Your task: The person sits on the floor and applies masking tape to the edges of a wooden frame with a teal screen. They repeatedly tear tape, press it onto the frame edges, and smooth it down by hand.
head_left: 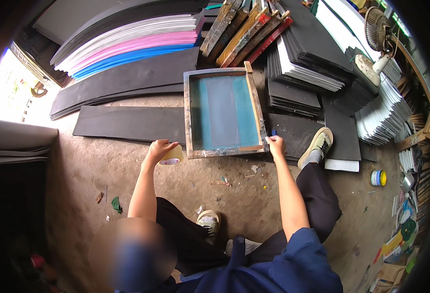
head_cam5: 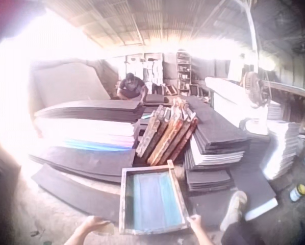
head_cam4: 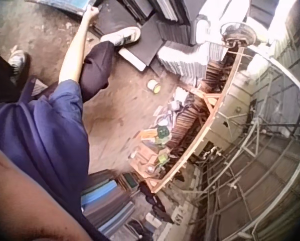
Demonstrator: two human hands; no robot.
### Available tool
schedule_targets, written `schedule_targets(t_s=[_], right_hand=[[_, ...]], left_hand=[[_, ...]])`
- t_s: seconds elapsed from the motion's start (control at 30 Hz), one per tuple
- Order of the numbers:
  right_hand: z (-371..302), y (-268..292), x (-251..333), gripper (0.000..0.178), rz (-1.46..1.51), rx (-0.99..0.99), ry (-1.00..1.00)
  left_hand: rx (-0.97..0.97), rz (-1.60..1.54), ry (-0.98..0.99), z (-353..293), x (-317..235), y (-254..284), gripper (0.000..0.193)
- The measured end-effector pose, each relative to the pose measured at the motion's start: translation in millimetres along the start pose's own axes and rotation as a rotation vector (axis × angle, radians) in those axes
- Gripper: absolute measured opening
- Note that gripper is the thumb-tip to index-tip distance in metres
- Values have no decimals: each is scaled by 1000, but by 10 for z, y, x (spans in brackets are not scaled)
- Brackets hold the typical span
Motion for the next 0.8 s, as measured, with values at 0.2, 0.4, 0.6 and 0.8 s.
schedule_targets(t_s=[0.2,0.4,0.6,0.8], right_hand=[[-110,-333,-479,26,-186,61,-144],[-274,-355,-371,26,-357,54,-210],[-300,-311,-221,24,-435,59,-259],[-277,-303,-200,29,-487,66,-250]], left_hand=[[41,65,18,136,122,-144,56],[98,107,88,195,173,-216,52],[127,100,127,199,159,-211,52],[138,91,105,214,104,-240,57]])
Point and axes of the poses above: each hand's wrist, its own z-axis towards the middle knuckle, its own y-axis out of the back of the hand, x = y × z, the point moved 7 cm from there along z, towards the middle knuckle, and after that the axes turned 4 degrees about -x, right-handed, at the moved point
